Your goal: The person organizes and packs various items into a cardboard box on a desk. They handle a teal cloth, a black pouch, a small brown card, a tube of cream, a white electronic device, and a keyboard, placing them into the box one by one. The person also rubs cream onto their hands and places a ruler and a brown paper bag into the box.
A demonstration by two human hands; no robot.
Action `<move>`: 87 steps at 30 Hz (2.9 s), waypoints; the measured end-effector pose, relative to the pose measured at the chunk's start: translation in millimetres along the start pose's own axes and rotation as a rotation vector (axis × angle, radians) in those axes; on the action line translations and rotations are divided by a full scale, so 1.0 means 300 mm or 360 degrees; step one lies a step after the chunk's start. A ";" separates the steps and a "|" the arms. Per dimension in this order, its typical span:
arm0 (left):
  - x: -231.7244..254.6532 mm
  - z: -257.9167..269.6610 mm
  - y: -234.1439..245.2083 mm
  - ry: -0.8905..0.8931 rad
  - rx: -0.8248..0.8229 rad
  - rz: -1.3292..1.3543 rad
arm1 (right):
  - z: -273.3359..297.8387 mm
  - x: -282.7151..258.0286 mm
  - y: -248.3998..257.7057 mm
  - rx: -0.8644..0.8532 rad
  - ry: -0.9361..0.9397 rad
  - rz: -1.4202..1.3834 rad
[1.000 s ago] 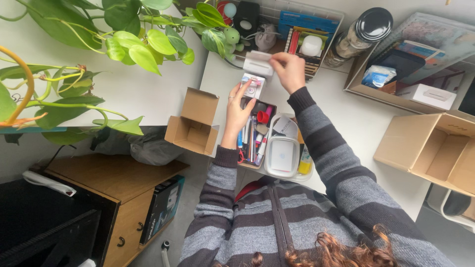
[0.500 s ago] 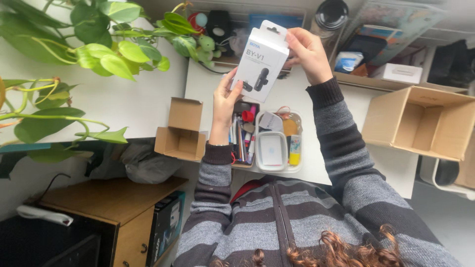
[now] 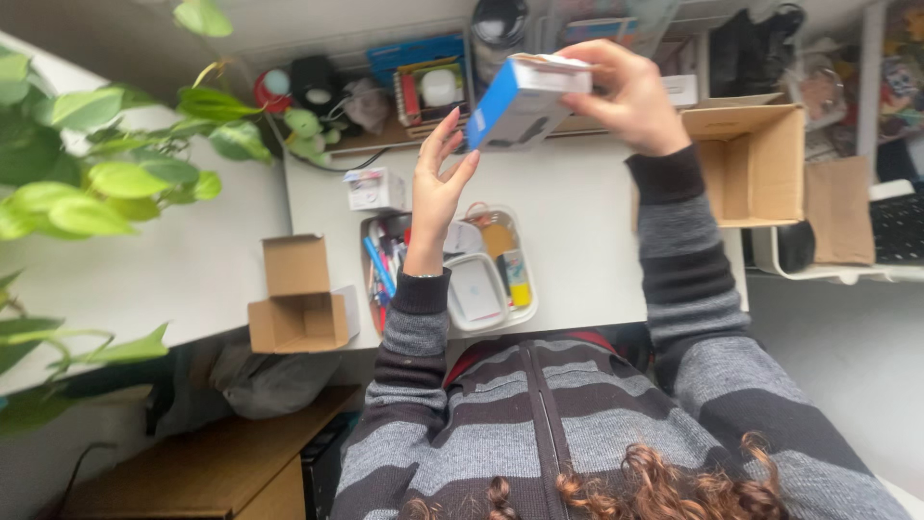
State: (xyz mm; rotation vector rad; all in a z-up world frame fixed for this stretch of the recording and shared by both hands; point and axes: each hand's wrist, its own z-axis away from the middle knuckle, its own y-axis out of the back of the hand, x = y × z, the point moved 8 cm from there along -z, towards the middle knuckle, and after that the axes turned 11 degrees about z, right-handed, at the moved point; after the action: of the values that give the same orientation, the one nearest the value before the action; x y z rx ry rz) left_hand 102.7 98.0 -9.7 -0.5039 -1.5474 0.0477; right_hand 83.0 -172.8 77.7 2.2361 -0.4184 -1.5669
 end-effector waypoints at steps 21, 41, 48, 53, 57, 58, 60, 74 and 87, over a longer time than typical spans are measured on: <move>-0.375 -0.283 -0.618 0.0289 -0.0378 -0.0095 | 0.080 0.633 0.624 0.0134 -0.0157 0.1037; -1.049 -0.470 -0.787 0.0682 -0.0314 -0.0598 | 0.083 0.744 0.542 -0.0085 -0.0248 0.1383; -1.066 -0.506 -0.817 0.0446 -0.0467 -0.1063 | 0.088 0.729 0.548 -0.0058 -0.0239 0.1343; -1.055 -0.497 -0.802 0.0432 -0.0421 -0.1075 | 0.087 0.680 0.599 0.0069 -0.0264 0.1149; -0.923 -0.445 -0.808 0.0246 -0.0416 -0.0972 | 0.083 0.600 0.638 0.0198 -0.0163 0.1003; -0.885 -0.423 -0.809 0.0296 -0.0438 -0.0895 | 0.079 0.576 0.642 0.0231 -0.0163 0.0939; -0.793 -0.370 -0.805 0.0391 -0.0469 -0.0744 | 0.067 0.514 0.634 0.0287 -0.0142 0.0793; -0.123 -0.063 -0.268 0.0113 0.0028 -0.0040 | -0.109 0.094 -0.010 -0.0043 -0.0035 0.0172; 0.058 0.194 0.526 -0.0293 0.1018 -0.1454 | -0.297 0.018 -0.718 -0.0469 -0.0073 0.0076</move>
State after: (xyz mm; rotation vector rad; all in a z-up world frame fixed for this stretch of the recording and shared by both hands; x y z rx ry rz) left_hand 92.0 261.8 -49.8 0.7402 -1.7045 -0.1166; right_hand 174.3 27.3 0.4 1.9571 -0.2331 -1.5461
